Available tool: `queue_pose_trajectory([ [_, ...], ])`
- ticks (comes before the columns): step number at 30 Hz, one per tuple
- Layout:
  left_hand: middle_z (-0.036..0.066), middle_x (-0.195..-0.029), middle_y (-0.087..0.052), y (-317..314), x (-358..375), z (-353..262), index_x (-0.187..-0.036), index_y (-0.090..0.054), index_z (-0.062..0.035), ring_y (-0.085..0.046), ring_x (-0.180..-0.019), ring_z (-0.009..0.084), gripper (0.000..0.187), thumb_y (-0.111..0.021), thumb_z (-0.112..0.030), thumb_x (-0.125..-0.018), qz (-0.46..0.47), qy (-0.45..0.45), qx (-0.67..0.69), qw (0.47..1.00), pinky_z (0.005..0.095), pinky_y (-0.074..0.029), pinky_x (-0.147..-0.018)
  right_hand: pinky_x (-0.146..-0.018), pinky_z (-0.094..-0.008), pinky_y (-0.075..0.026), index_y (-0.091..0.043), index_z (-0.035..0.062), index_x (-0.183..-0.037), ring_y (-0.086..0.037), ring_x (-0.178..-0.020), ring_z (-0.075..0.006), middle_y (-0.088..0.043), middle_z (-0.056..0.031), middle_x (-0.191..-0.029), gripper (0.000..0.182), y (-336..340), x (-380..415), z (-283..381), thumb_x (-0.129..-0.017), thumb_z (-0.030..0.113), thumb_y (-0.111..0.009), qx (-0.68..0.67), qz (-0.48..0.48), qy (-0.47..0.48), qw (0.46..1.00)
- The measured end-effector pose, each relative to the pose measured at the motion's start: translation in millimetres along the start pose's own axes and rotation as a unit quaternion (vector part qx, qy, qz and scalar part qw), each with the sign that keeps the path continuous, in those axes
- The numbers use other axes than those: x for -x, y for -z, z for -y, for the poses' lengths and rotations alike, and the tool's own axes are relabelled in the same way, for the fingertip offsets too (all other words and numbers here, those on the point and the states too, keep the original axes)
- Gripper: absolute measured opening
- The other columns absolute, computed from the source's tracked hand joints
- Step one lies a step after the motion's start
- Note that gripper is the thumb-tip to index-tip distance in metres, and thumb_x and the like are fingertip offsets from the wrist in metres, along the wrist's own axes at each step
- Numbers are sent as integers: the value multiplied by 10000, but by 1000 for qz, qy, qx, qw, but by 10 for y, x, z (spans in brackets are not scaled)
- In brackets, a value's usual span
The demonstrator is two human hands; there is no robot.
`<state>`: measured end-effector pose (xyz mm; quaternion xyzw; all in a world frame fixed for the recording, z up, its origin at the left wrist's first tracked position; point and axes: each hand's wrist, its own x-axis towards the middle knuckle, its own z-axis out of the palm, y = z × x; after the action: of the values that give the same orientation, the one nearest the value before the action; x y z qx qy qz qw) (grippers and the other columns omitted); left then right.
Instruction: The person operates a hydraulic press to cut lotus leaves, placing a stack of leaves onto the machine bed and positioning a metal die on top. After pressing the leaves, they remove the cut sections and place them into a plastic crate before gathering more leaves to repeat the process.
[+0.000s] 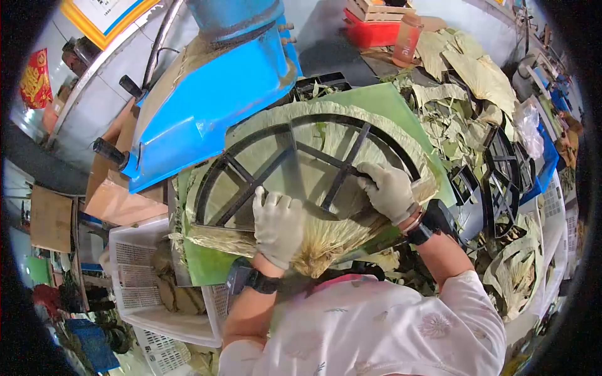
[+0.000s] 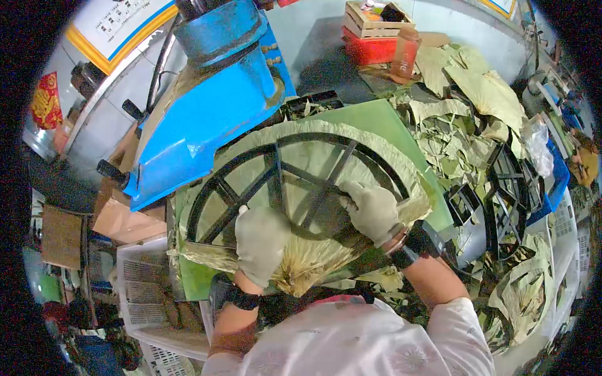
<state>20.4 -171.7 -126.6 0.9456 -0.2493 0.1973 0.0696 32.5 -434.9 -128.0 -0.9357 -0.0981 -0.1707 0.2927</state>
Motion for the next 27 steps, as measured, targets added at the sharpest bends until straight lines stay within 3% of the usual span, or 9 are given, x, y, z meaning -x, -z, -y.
queue_pose_trajectory([
  [7,105,-853,-633,-58,3,71,-809,-641,-79,-591,-1005,292,130,-643,-193,-872,1,-50,-4,999,563,-390,-1109,-702,-465,-553,-702,146,-1046,-696,-815,-367,-718,-121,-924,188,-65,-14,-54,-873,221,-702,-6,16,-6,1000],
  [10,103,-892,-624,-14,1,76,-844,-621,-64,-591,-999,328,192,-735,-214,-812,13,-42,5,999,589,-379,-1112,-703,-462,-554,-700,150,-1036,-697,-824,-365,-719,-115,-930,175,-37,-23,-18,-878,224,-698,-11,13,-6,1000],
  [13,127,-1004,-652,200,-8,244,-973,-661,-31,-596,-1061,337,278,-767,-224,-802,11,-43,85,995,538,-402,-1107,-705,-460,-554,-699,151,-1033,-696,-830,-366,-719,-112,-930,168,-15,-20,-3,-881,225,-695,-7,8,0,1000],
  [15,155,-1168,-647,377,33,670,-1172,-646,-3,-590,-1147,329,442,-787,-229,-819,-133,45,142,980,465,-427,-1090,-708,-458,-555,-699,151,-1033,-695,-831,-367,-719,-112,-929,167,-17,-8,-1,-883,226,-694,-3,6,-2,1000],
  [17,175,-1260,-620,634,28,1244,-1313,-582,9,-584,-1176,314,542,-779,-206,-857,-218,214,193,932,414,-452,-1053,-710,-457,-556,-701,149,-1041,-695,-833,-369,-718,-114,-930,175,-5,-2,0,-890,236,-690,-7,19,-8,1000],
  [18,184,-1298,-596,653,75,1901,-1321,-564,31,-592,-1148,308,532,-764,-210,-890,-271,203,41,940,417,-469,-1015,-710,-457,-556,-701,149,-1041,-695,-833,-369,-718,-114,-930,175,-8,-6,-10,-890,236,-690,-6,14,-10,1000],
  [22,256,-1346,-574,1315,-76,3493,-1328,-550,83,-532,-1252,387,641,-744,-372,-921,-294,339,-50,892,453,-413,-1087,-722,-459,-559,-702,147,-1052,-695,-844,-368,-716,-123,-920,191,-51,5,-13,-889,246,-690,-28,0,-13,1000],
  [24,233,-1274,-604,1423,-230,4103,-1275,-589,76,-572,-1157,329,574,-728,-367,-938,-301,329,72,892,414,-446,-1025,-729,-458,-560,-702,146,-1056,-696,-850,-368,-714,-128,-915,195,-57,19,-15,-887,243,-689,-41,-16,-31,999],
  [27,139,-1063,-644,1476,-526,4082,-1220,-597,56,-605,-941,219,435,-702,-282,-967,-304,373,198,854,354,-501,-853,-716,-413,-560,-718,138,-1040,-695,-838,-348,-718,-122,-914,197,-94,26,-46,-866,229,-736,-12,4,-35,999],
])
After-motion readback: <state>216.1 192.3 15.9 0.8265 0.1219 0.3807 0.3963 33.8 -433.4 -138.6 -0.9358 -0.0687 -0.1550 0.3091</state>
